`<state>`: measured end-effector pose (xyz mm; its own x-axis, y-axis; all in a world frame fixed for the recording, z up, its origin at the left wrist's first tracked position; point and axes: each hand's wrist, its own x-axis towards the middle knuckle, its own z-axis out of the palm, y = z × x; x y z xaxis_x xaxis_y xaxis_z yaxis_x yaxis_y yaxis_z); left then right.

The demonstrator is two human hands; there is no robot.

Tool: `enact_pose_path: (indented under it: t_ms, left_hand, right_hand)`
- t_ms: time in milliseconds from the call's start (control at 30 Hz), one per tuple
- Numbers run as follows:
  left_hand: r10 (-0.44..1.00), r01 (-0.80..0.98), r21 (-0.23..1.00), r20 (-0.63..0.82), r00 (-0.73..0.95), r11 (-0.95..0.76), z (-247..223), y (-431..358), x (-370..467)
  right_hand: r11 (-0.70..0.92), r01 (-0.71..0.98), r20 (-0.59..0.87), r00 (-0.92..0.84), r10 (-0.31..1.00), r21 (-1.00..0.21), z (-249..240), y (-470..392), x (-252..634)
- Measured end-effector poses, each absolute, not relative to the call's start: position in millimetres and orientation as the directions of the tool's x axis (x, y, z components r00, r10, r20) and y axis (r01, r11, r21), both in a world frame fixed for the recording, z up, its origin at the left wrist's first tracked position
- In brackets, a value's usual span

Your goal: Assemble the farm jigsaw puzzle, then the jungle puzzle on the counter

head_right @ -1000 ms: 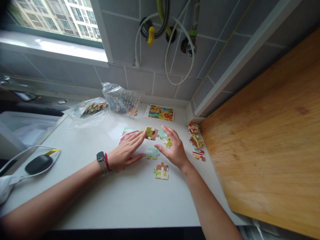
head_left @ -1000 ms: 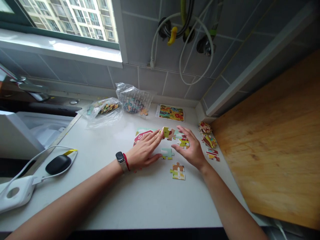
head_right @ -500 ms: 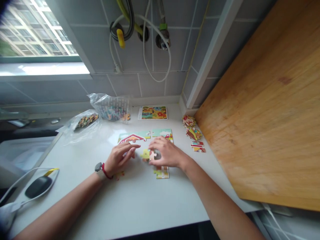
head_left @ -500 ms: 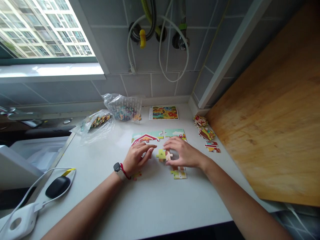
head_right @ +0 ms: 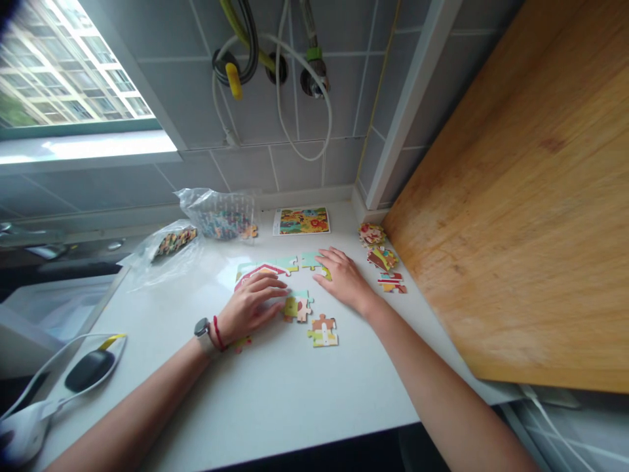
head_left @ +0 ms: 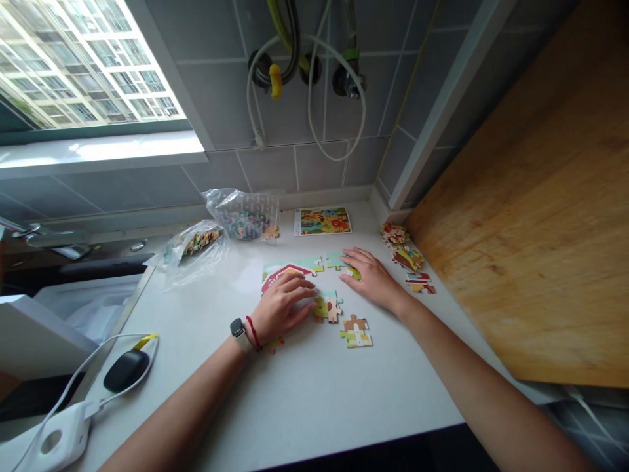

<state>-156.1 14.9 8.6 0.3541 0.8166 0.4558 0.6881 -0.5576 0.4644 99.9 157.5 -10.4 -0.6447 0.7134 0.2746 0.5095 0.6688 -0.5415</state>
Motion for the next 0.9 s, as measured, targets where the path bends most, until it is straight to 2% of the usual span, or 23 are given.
enact_pose_path:
  t_ms: [233, 400, 533, 667, 900]
  left_hand:
    - [0.789, 0.693, 0.379, 0.338, 0.513, -0.613, 4, 12, -156]
    - [0.782, 0.677, 0.394, 0.355, 0.512, -0.622, 4, 14, -155]
    - [0.774, 0.667, 0.395, 0.359, 0.521, -0.632, 6, 15, -155]
    - [0.774, 0.649, 0.423, 0.351, 0.526, -0.633, 5, 13, -155]
    - [0.754, 0.542, 0.533, 0.362, 0.547, -0.65, 8, 10, -156]
  right_hand:
    - [0.691, 0.516, 0.289, -0.653, 0.7, -0.507, -4, 163, 105]
    - [0.592, 0.682, 0.452, -0.405, 0.795, -0.429, -4, 194, 131]
    - [0.453, 0.798, 0.466, -0.251, 0.849, -0.396, -12, 216, 151]
    - [0.443, 0.792, 0.437, -0.252, 0.864, -0.42, -17, 223, 156]
    - [0.444, 0.737, 0.488, -0.177, 0.855, -0.51, -11, 226, 158]
